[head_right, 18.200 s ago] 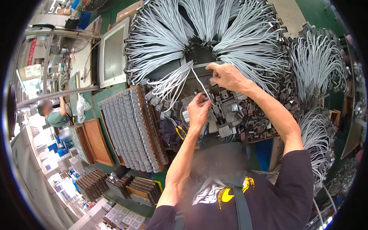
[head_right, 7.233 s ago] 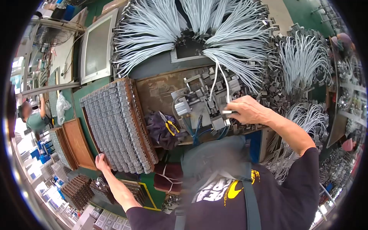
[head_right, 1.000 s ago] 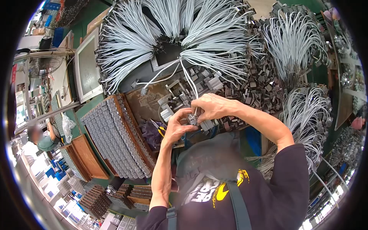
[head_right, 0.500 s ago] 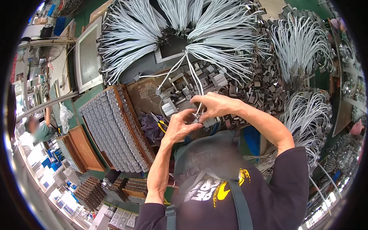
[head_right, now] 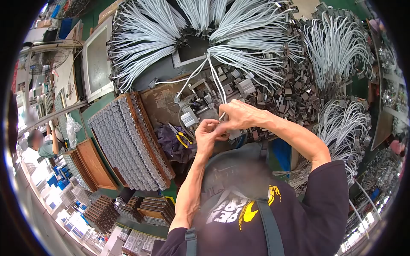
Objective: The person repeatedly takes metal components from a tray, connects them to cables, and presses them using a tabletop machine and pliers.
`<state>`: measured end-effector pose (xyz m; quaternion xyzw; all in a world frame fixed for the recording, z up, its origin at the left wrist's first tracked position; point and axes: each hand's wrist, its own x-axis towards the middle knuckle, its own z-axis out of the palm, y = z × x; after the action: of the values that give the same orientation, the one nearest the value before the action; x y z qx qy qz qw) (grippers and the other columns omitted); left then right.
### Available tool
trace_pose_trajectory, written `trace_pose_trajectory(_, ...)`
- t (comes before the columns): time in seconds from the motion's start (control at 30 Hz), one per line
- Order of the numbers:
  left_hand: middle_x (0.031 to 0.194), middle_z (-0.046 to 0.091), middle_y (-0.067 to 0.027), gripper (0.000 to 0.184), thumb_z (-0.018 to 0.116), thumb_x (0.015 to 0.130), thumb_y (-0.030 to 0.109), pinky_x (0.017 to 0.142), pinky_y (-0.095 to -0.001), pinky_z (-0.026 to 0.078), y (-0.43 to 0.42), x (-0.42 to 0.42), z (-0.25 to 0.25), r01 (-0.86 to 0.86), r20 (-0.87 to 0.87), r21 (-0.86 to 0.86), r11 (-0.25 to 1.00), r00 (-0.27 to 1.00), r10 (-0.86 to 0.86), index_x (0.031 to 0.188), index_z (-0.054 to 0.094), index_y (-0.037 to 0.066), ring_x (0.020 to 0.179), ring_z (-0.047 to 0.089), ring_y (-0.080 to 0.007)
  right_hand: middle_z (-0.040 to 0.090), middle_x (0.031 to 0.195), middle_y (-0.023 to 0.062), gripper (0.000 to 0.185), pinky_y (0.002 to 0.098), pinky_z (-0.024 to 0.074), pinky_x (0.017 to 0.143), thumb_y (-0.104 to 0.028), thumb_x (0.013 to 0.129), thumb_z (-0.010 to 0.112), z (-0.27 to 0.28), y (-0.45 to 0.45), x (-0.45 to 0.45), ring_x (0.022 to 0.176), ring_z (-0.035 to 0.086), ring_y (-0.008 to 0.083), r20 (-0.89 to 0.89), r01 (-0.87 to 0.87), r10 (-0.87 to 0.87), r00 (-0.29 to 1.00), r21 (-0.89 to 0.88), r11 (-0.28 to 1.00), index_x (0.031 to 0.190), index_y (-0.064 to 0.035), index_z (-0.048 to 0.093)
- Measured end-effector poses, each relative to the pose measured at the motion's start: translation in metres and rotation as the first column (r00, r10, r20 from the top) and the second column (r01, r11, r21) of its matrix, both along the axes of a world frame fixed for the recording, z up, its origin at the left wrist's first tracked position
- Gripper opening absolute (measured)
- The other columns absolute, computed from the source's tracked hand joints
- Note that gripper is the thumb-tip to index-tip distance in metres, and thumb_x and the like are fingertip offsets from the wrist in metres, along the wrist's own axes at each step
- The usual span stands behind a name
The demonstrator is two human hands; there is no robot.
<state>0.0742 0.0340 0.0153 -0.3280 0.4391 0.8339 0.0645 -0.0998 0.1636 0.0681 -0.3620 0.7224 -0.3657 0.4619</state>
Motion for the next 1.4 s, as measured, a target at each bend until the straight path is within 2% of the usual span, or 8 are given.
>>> trace_pose_trajectory(0.23,0.096,0.070,-0.0108,0.031,0.075,0.092,0.010,0.056,-0.0286,0.059,-0.001,-0.030,0.002,-0.145,0.226,0.027,0.989,0.965,0.135,0.115,0.058,-0.002,0.070,0.068,-0.0152,0.069,0.076,0.0246,0.049,0.0447,0.0556,0.066,-0.034,0.076,0.083,-0.009,-0.015,0.002,0.073,0.069,0.0416,-0.322,-0.171,0.194,0.926,0.099,0.980,0.088,0.0055,0.058)
trace_pose_trajectory(0.33,0.097,0.070,-0.0120,0.034,0.066,0.097,0.016,0.067,-0.0289,0.057,-0.005,-0.023,0.002,-0.053,0.167,-0.434,0.899,0.976,0.138,0.124,0.056,-0.003,0.073,0.070,-0.0169,0.067,0.072,0.0221,0.042,0.0451,0.0553,0.064,-0.026,0.074,0.082,-0.011,-0.011,-0.004,0.072,0.070,0.0411,-0.438,-0.194,0.187,0.880,0.029,0.981,0.084,0.0034,0.054)
trace_pose_trajectory(0.47,0.102,0.072,-0.0121,0.025,0.060,0.086,0.001,0.073,-0.0300,0.057,0.003,0.001,-0.016,0.186,0.240,-0.551,0.814,0.969,-0.059,0.110,0.064,-0.005,0.079,0.071,-0.0177,0.065,0.067,0.0202,0.043,0.0447,0.0546,0.062,-0.028,0.073,0.084,-0.035,-0.013,-0.011,0.069,0.069,0.0388,-0.575,-0.241,0.231,0.785,0.060,0.969,0.083,0.0004,0.053)
trace_pose_trajectory(0.87,0.093,0.074,-0.0146,0.036,0.060,0.079,-0.002,0.077,-0.0329,0.058,0.017,0.016,-0.026,0.272,0.193,-0.598,0.754,0.962,-0.195,0.114,0.066,-0.003,0.089,0.076,-0.0235,0.068,0.071,0.0207,0.030,0.0448,0.0562,0.064,-0.016,0.070,0.080,-0.054,-0.027,-0.003,0.072,0.071,0.0379,-0.548,-0.324,0.356,0.757,0.159,0.933,0.083,0.0027,0.060)
trace_pose_trajectory(0.93,0.113,0.070,-0.0125,0.027,0.061,0.076,0.000,0.075,-0.0326,0.057,0.019,0.015,-0.021,0.191,0.137,-0.567,0.801,0.981,-0.137,0.102,0.070,-0.002,0.083,0.075,-0.0245,0.067,0.066,0.0189,0.036,0.0434,0.0550,0.061,-0.022,0.074,0.082,-0.068,-0.032,0.000,0.067,0.070,0.0369,-0.617,-0.344,0.368,0.696,0.164,0.925,0.085,0.0027,0.058)
trace_pose_trajectory(1.17,0.109,0.071,-0.0144,0.038,0.061,0.080,-0.002,0.076,-0.0308,0.058,0.000,0.013,-0.015,0.229,0.210,-0.457,0.860,0.967,-0.146,0.117,0.066,-0.001,0.094,0.074,-0.0215,0.068,0.067,0.0172,0.040,0.0427,0.0544,0.060,-0.030,0.075,0.083,-0.070,-0.030,-0.001,0.068,0.071,0.0353,-0.615,-0.302,0.352,0.705,0.189,0.934,0.085,0.0011,0.059)
trace_pose_trajectory(1.23,0.108,0.072,-0.0123,0.037,0.061,0.081,-0.001,0.077,-0.0293,0.057,-0.010,0.014,-0.012,0.068,0.130,-0.411,0.909,0.991,-0.015,0.118,0.065,-0.001,0.092,0.073,-0.0188,0.068,0.066,0.0159,0.047,0.0437,0.0541,0.061,-0.034,0.076,0.082,-0.079,-0.020,0.004,0.067,0.070,0.0358,-0.620,-0.275,0.320,0.717,0.172,0.946,0.099,0.0010,0.060)
trace_pose_trajectory(1.4,0.115,0.069,-0.0115,0.026,0.060,0.090,-0.008,0.080,-0.0292,0.059,-0.055,0.040,0.011,-0.204,0.084,-0.337,0.919,0.966,0.246,0.115,0.063,-0.004,0.098,0.071,-0.0176,0.065,0.105,0.0237,0.084,0.0442,0.0549,0.075,-0.029,0.072,0.087,-0.034,-0.010,0.062,0.093,0.068,0.0385,-0.524,0.044,0.095,0.846,0.246,0.968,0.137,0.0018,0.044)
